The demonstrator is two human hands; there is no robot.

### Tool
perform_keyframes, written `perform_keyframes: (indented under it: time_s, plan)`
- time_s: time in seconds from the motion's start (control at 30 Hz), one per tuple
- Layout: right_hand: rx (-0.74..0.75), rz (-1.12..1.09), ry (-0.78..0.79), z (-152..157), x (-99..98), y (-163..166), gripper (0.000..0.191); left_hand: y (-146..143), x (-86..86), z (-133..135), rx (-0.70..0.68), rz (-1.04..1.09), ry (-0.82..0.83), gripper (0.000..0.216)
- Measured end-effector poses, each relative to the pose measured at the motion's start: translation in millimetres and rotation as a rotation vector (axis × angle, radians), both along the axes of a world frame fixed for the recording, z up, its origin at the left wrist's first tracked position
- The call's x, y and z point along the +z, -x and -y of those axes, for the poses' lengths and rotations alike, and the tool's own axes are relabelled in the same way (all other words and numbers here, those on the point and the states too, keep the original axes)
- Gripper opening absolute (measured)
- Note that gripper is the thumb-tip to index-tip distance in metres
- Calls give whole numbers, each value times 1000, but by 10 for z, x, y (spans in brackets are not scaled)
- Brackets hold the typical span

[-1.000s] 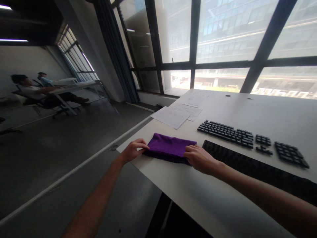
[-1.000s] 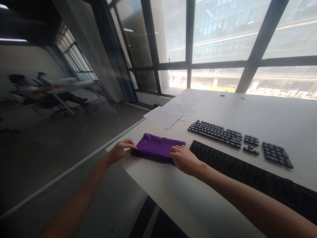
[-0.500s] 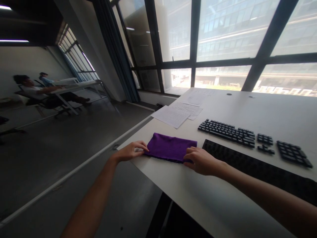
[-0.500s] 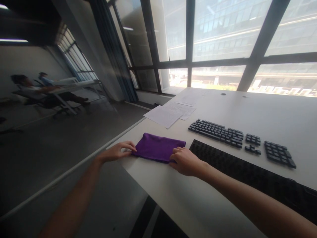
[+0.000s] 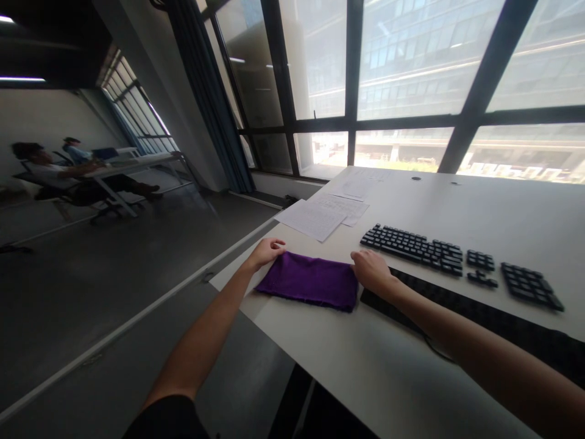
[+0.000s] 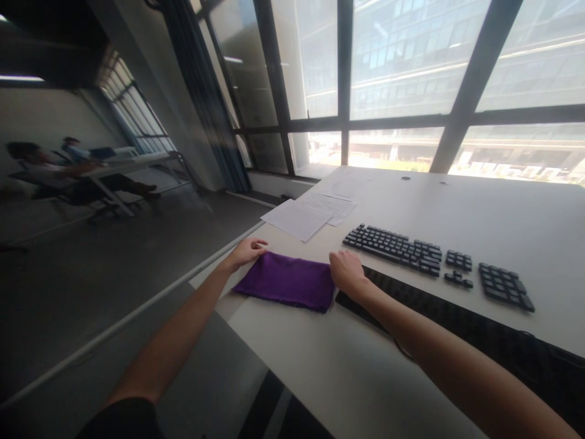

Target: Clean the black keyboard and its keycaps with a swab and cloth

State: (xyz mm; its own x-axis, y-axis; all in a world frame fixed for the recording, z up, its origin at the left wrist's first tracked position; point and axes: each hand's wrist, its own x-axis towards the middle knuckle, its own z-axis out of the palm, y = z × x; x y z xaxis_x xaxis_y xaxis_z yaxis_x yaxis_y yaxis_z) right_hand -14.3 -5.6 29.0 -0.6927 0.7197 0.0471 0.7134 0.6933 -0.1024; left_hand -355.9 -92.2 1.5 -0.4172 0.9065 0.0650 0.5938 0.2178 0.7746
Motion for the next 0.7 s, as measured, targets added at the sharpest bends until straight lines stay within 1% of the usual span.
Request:
perform_keyframes:
  time_s: [0.1, 0.23, 0.3, 0.37, 0.4, 0.43, 0.47, 0.53, 0.57, 0.63, 0.7]
  plan:
    - [11, 13, 30, -56, -19, 22, 23, 47, -46, -29, 51, -30, -11, 44]
    - [11, 28, 36, -77, -12, 14, 28, 82, -73, -42, 141, -158, -22, 25]
    - [4, 31, 16, -53, 13, 16, 25, 1, -50, -24, 173, -233, -49, 21]
    - [20, -2, -32, -5, 34, 41, 22, -180, -20, 17, 149, -359, -102, 24]
    - [56, -34, -56, 24, 35, 63, 22, -301, -12, 46, 96, -456, -133, 27]
    - [117, -66, -71, 54, 27, 89, 24, -433, -11, 80, -2, -554, -148, 30]
    - [201, -96, -77, 83, 8, 117, 26, -565, -19, 117, -134, -607, -141, 33]
    - [377, -117, -59, 135, -60, 168, 33, -796, -58, 192, -373, -652, -85, 44]
    - [435, -110, -43, 154, -101, 186, 38, -880, -82, 225, -445, -652, -38, 50]
    - [467, -77, -4, 176, -176, 205, 47, -970, -123, 267, -526, -633, 54, 60]
    - [449, -63, 23, 171, -208, 206, 48, -964, -137, 269, -553, -598, 115, 64]
